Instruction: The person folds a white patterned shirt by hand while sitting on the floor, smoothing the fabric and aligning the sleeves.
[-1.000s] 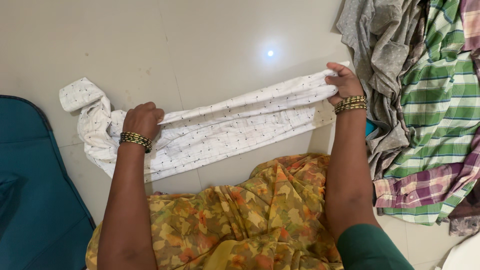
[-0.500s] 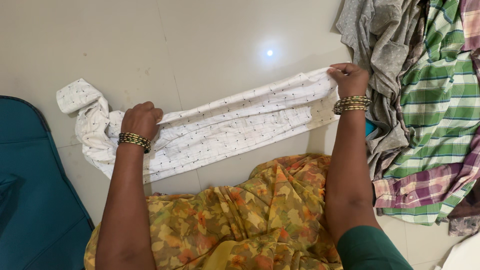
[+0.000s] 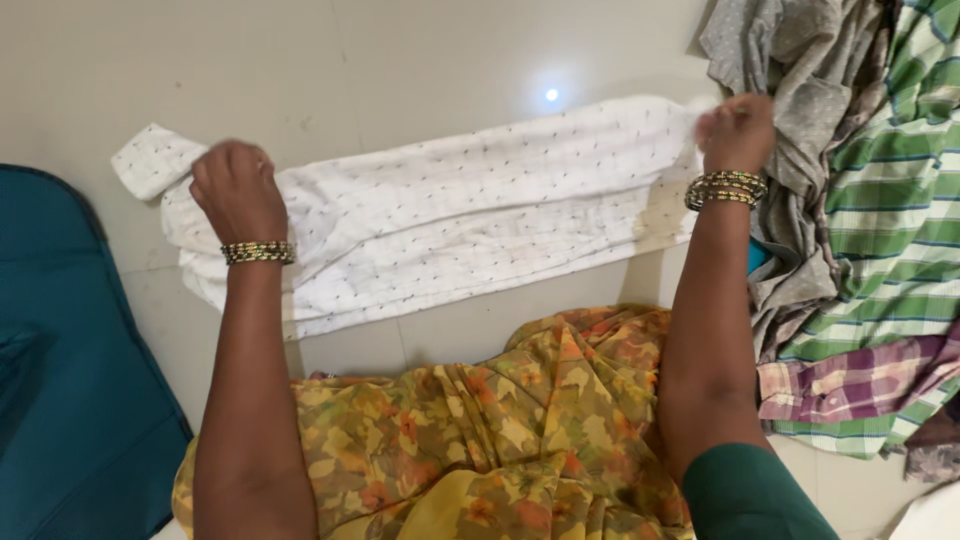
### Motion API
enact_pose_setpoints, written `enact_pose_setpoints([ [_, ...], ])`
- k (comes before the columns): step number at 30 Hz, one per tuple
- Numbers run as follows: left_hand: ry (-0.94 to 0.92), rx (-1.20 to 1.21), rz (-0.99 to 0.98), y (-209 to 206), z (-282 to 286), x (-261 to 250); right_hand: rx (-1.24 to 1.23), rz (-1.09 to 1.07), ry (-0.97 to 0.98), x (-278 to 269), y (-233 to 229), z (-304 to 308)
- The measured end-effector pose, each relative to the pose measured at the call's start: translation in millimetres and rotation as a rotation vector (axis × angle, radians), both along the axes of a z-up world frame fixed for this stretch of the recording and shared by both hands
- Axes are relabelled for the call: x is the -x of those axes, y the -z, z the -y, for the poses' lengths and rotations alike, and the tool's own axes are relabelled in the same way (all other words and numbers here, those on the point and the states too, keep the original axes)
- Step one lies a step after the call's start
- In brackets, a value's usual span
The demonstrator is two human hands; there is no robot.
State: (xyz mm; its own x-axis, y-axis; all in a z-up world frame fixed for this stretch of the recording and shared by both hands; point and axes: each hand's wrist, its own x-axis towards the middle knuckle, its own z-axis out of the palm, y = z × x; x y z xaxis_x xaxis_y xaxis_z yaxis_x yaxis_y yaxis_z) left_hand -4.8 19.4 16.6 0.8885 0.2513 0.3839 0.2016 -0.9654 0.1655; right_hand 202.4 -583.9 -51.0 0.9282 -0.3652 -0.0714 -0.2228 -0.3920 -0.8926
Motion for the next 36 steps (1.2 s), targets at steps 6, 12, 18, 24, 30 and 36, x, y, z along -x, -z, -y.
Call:
enact_pose_setpoints([
  [6, 0.061, 0.291, 0.013, 17.8, 51.8, -10.2, 0.517, 0.316, -0.246, 17.5, 20.1, -43.4],
  [12, 0.191, 0.359, -0.475, 60.6, 181.4, 3.3, 0.958, 0.160, -1.107, 112.2, 38.2, -239.2],
  [18, 0.003, 0.111, -0.675, 68.0, 142.1, 7.6, 1.165, -0.184, -1.129, 96.6, -6.9, -238.3],
  [24, 0.007, 0.063, -0.555, 69.6, 84.4, 14.8, 1.172, -0.282, -0.783, 57.9, -1.3, -168.7],
  [30, -0.110, 0.077, -0.587, 65.3, 49.5, 18.2, 0.971, -0.360, -0.540, 49.8, -12.5, -109.0],
  [36, -0.235, -0.006, -0.657, 54.6, 56.2, 13.5, 0.942, -0.405, -0.342, 65.5, -17.6, -96.5],
])
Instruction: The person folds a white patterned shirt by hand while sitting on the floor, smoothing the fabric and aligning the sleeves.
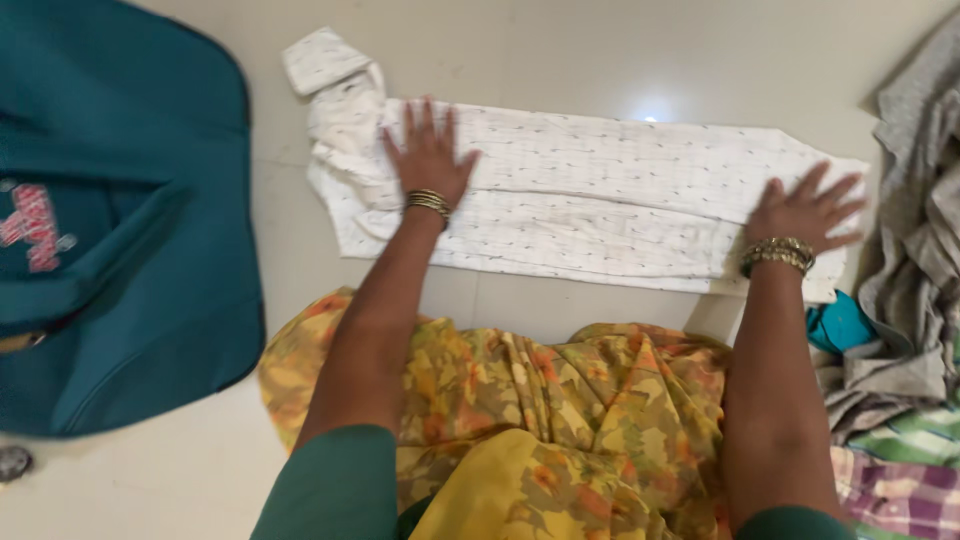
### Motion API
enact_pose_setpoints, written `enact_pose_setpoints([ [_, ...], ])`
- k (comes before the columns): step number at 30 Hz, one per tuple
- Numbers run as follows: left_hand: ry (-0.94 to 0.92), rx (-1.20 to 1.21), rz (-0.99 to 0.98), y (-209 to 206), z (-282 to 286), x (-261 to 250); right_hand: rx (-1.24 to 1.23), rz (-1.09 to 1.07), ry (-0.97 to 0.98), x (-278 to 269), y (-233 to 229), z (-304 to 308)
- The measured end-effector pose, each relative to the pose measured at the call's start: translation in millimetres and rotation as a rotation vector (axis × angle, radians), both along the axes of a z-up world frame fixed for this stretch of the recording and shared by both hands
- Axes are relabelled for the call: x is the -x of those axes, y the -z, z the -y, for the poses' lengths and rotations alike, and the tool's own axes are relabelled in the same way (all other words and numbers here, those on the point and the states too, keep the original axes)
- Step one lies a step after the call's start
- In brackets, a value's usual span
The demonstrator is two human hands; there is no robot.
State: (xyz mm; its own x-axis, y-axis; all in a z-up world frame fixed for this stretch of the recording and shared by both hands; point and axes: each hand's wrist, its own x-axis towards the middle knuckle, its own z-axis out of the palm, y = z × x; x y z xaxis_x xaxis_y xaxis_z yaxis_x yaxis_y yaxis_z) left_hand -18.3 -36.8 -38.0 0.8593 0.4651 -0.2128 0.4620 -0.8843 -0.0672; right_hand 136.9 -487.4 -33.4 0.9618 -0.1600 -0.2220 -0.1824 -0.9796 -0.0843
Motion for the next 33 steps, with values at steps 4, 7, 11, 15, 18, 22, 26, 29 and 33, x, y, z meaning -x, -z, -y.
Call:
enact_pose_setpoints([
  [4, 0.478, 0.251, 0.033, -2.2, 43.6, -4.0, 0.101, 0.063, -0.258, 22.9, 12.5, -44.0],
  [7, 0.322, 0.238, -0.123, -15.9, 49.4, 7.5, 0.151, -0.135, -0.680, 64.8, 25.2, -90.7],
  [11, -0.017, 0.131, -0.213, -42.3, -6.5, 25.3, 0.113, -0.219, -0.569, 96.5, 10.9, -102.1],
  [15, -0.280, 0.246, 0.280, -45.8, -59.8, 31.5, 0.208, -0.098, -0.563, 119.0, 10.1, -118.5],
  [18, -0.436, 0.381, 0.467, -48.9, -79.9, 21.9, 0.240, -0.121, -0.793, 158.4, 27.6, -153.5],
  [22, -0.386, 0.234, 0.510, -37.4, -93.0, 1.9, 0.132, 0.080, -0.872, 184.5, 38.9, -154.3],
  [26, -0.362, 0.037, 0.612, -4.7, -130.9, -26.1, 0.122, 0.117, -0.849, 189.2, 42.4, -152.5],
  [29, -0.523, 0.104, 0.488, 19.2, -168.5, -19.0, 0.043, 0.149, -0.838, 190.6, 41.4, -153.0],
  [33, -0.609, 0.118, 0.440, 49.4, -188.6, 1.2, 0.000, 0.157, -0.834, 188.6, 41.5, -152.5],
])
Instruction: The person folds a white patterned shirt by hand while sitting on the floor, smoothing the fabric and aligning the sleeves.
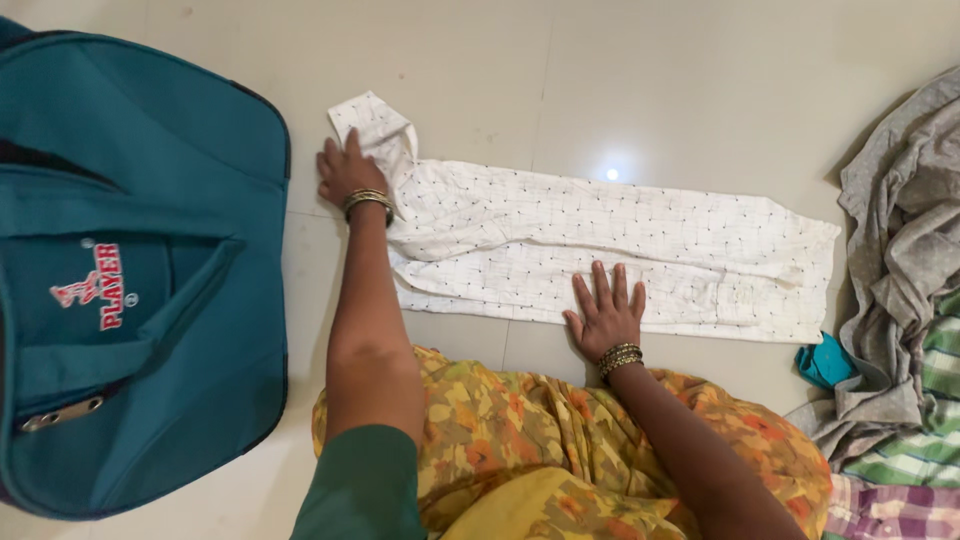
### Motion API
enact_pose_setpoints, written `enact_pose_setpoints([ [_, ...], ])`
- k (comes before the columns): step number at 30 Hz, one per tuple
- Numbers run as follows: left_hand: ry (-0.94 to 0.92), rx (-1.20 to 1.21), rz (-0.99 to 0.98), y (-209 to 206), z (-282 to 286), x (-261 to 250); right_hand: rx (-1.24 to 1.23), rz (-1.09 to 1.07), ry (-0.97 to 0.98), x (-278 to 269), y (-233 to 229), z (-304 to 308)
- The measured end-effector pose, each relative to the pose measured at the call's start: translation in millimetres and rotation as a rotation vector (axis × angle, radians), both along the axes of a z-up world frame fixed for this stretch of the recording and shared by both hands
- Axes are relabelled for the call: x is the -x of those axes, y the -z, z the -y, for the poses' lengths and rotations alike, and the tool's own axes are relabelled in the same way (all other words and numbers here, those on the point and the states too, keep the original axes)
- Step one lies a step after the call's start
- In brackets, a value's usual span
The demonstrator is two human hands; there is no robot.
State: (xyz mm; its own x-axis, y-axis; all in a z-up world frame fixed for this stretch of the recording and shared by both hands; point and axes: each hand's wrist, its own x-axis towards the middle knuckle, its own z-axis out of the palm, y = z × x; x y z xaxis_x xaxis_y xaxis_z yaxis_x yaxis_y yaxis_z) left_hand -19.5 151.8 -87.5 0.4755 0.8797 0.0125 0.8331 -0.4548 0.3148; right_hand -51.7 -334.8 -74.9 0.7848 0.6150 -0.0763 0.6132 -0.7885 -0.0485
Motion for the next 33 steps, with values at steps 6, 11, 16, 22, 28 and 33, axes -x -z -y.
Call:
enact_pose_setpoints([
  [6, -0.137, 0.165, 0.416, 17.8, -31.9, -0.6, -0.009, -0.006, 0.005, 1.9, -2.1, 0.2],
  [11, 0.090, -0.047, 0.666, -16.3, -27.6, -4.0, 0.003, 0.009, 0.007, 2.8, -3.7, -0.7],
  [16, 0.164, 0.112, 0.113, -35.3, 7.3, 11.6, 0.015, 0.011, 0.014, 3.3, -3.2, 0.5],
  [22, 0.227, 0.179, -0.260, -26.5, 0.7, 8.9, 0.005, -0.003, 0.011, 2.1, -2.5, 0.7],
  [28, 0.243, -0.049, -0.015, -1.9, -14.1, 4.0, 0.051, -0.011, 0.014, 2.3, -4.6, -0.6],
  [33, 0.174, -0.352, 0.439, -71.9, -7.6, -4.6, 0.009, -0.002, 0.011, 2.1, -3.0, -0.3],
])
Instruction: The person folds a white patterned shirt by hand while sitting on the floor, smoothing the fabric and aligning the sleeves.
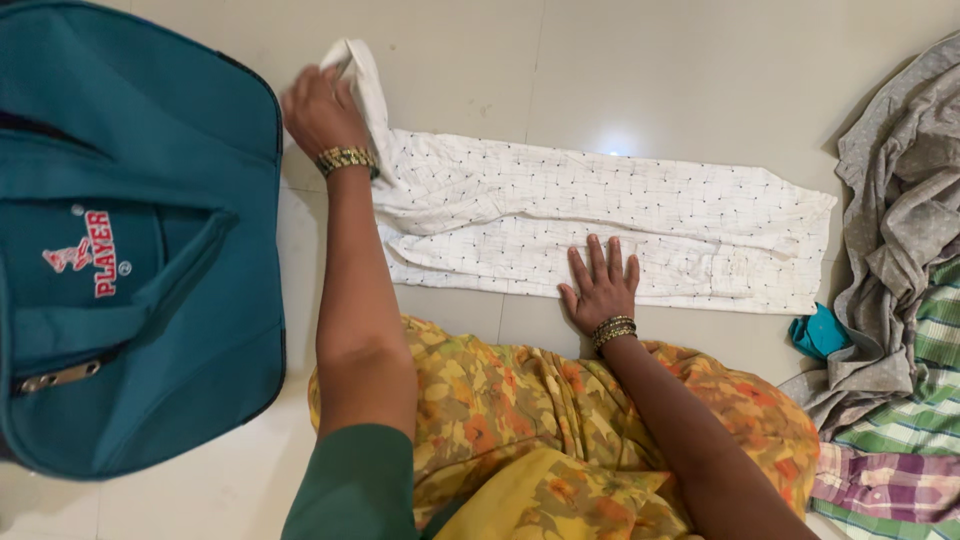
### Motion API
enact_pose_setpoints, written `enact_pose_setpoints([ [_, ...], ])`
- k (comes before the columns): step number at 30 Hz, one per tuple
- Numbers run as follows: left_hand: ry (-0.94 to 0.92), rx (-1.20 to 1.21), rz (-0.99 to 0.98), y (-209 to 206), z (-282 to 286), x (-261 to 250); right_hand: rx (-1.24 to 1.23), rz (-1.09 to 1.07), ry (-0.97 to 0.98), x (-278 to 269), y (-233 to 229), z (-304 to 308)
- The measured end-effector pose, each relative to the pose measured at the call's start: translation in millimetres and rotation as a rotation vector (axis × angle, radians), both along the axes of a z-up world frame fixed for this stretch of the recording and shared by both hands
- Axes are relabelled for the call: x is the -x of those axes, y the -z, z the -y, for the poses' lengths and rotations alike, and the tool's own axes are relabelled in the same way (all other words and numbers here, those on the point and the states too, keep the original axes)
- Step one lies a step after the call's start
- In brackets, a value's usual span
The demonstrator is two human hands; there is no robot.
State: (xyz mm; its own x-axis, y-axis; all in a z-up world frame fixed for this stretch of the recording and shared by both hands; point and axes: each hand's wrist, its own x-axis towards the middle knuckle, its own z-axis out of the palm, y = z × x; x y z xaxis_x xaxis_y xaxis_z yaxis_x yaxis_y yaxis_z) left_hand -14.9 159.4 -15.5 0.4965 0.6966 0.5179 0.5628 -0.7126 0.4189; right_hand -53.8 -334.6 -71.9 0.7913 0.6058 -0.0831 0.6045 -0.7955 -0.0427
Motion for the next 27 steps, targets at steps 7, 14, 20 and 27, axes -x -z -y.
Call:
enact_pose_setpoints([
  [7, 0.212, -0.039, 0.610, -156.0, 63.7, 33.5, -0.005, 0.040, -0.009, 1.8, 4.7, 2.3],
  [14, 0.327, 1.486, 1.085, -147.5, 187.6, 126.4, 0.091, -0.103, -0.038, -16.8, 3.9, -4.7],
  [20, 0.312, 1.946, 0.911, -100.3, 304.9, 158.2, -0.710, -0.750, 0.197, 2.8, -69.9, 11.9],
  [27, 0.630, 1.941, 0.529, -69.4, 383.0, 163.3, -1.001, -0.604, 0.070, 74.9, -211.5, 39.7],
])
